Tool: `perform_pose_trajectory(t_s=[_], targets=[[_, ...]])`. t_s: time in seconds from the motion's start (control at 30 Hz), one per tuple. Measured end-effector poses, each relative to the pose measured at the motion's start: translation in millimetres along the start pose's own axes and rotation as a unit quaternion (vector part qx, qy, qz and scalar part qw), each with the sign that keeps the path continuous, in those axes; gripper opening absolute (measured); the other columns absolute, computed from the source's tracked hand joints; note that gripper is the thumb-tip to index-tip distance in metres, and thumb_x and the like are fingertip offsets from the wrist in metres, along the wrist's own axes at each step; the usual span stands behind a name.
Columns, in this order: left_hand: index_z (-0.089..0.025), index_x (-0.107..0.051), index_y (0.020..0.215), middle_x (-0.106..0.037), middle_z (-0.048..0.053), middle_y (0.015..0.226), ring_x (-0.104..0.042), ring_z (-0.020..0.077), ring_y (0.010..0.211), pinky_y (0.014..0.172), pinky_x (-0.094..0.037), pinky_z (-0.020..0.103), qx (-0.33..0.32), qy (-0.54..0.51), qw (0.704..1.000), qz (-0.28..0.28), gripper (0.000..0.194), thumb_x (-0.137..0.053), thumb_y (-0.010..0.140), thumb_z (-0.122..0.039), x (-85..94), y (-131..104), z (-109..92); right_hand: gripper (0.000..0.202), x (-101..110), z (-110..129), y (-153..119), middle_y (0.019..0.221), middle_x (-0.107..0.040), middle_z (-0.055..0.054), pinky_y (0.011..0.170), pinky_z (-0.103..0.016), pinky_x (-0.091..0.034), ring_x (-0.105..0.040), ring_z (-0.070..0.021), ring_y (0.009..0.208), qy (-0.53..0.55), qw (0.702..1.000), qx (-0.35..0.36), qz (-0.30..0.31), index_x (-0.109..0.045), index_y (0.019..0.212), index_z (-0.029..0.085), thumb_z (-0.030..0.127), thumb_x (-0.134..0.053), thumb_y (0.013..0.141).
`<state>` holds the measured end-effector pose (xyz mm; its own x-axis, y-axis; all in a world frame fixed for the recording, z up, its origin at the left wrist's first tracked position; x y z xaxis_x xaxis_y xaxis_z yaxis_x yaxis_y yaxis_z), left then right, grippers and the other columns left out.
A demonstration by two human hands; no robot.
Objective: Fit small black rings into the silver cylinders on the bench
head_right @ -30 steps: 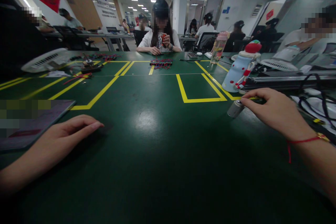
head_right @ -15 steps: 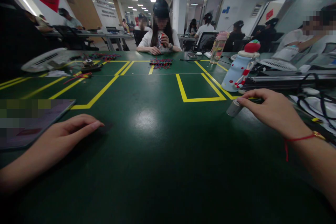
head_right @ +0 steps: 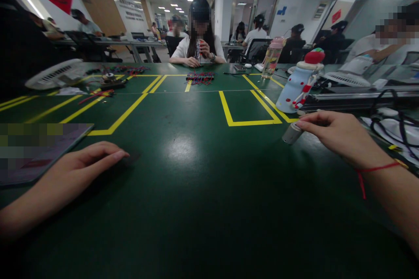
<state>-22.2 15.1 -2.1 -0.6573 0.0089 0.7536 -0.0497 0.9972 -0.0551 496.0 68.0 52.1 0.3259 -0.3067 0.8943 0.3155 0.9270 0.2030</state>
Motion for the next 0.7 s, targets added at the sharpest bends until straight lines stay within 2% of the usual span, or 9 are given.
perform_pose_trajectory(t_s=[0.13, 0.27, 0.37, 0.43, 0.47, 0.53, 0.6, 0.7], targets=[[-0.027, -0.065, 0.096, -0.065, -0.001, 0.101, -0.060, 0.0222, 0.095, 0.084, -0.040, 0.032, -0.023, 0.000, 1.000, 0.016, 0.036, -0.051, 0.084, -0.058, 0.2, 3, 8, 0.036, -2, -7, 3, 0.097, -0.071, -0.003, 0.084, -0.036, -0.042, -0.062, -0.0227, 0.092, 0.059, 0.998, -0.027, 0.016, -0.074, 0.091, 0.024, 0.049, -0.067, 0.066], [-0.027, -0.064, 0.095, -0.064, -0.002, 0.102, -0.060, 0.0216, 0.096, 0.085, -0.040, 0.032, -0.023, -0.003, 1.000, 0.019, 0.035, -0.052, 0.084, -0.058, -0.7, 3, 7, 0.037, -4, -6, 5, 0.097, -0.070, -0.006, 0.081, -0.036, -0.044, -0.063, -0.0224, 0.088, 0.072, 0.997, 0.003, 0.027, -0.073, 0.091, 0.021, 0.049, -0.068, 0.067], [-0.027, -0.064, 0.095, -0.064, -0.002, 0.102, -0.059, 0.0214, 0.097, 0.085, -0.039, 0.031, -0.018, 0.001, 1.000, 0.018, 0.035, -0.052, 0.084, -0.058, -0.4, 1, 5, 0.048, -7, -7, 5, 0.093, -0.070, -0.006, 0.075, -0.034, -0.046, -0.064, -0.0200, 0.080, 0.072, 0.997, 0.008, 0.041, -0.071, 0.093, 0.021, 0.051, -0.076, 0.057], [-0.027, -0.064, 0.095, -0.064, -0.002, 0.103, -0.059, 0.0212, 0.097, 0.085, -0.039, 0.031, -0.017, 0.002, 1.000, 0.019, 0.035, -0.052, 0.085, -0.058, 0.0, 1, 3, 0.053, -8, -6, 4, 0.088, -0.070, -0.007, 0.071, -0.034, -0.047, -0.065, -0.0193, 0.075, 0.044, 0.999, 0.015, 0.021, -0.070, 0.094, 0.019, 0.051, -0.079, 0.052], [-0.027, -0.064, 0.096, -0.064, -0.002, 0.103, -0.059, 0.0211, 0.097, 0.085, -0.039, 0.031, -0.016, 0.003, 1.000, 0.020, 0.035, -0.052, 0.085, -0.058, 0.1, 0, 2, 0.052, -8, -2, 1, 0.087, -0.070, -0.008, 0.070, -0.033, -0.047, -0.065, -0.0188, 0.074, 0.037, 0.999, 0.028, 0.003, -0.070, 0.094, 0.018, 0.050, -0.079, 0.053], [-0.027, -0.064, 0.096, -0.063, -0.002, 0.104, -0.059, 0.0210, 0.097, 0.085, -0.039, 0.031, -0.018, 0.007, 1.000, 0.024, 0.035, -0.052, 0.085, -0.057, -0.2, 0, 1, 0.046, -11, 15, -9, 0.087, -0.070, -0.009, 0.069, -0.031, -0.048, -0.065, -0.0169, 0.073, 0.060, 0.995, 0.073, -0.028, -0.069, 0.096, 0.016, 0.045, -0.076, 0.061], [-0.027, -0.064, 0.096, -0.063, -0.002, 0.105, -0.059, 0.0208, 0.098, 0.085, -0.039, 0.030, -0.024, 0.011, 0.999, 0.026, 0.034, -0.051, 0.086, -0.057, -0.8, 0, 1, 0.041, -17, 42, -27, 0.091, -0.070, -0.010, 0.070, -0.029, -0.051, -0.065, -0.0147, 0.074, 0.126, 0.982, 0.140, -0.035, -0.069, 0.100, 0.015, 0.040, -0.073, 0.067], [-0.027, -0.064, 0.097, -0.063, -0.002, 0.106, -0.058, 0.0206, 0.099, 0.087, -0.039, 0.030, -0.030, 0.016, 0.999, 0.024, 0.033, -0.051, 0.087, -0.056, -1.5, 0, 1, 0.034, -34, 96, -65, 0.099, -0.069, -0.008, 0.077, -0.028, -0.053, -0.066, -0.0139, 0.082, 0.206, 0.937, 0.282, 0.023, -0.067, 0.100, 0.016, 0.035, -0.071, 0.072]])
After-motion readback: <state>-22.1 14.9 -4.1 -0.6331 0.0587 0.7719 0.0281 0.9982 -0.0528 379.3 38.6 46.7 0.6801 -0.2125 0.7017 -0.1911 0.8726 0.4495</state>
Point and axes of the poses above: each hand's wrist, its own y-axis towards the middle knuckle, its own x-axis out of the back of the hand, z = x × y, the point moved 4 cm from there along y, towards the middle knuckle
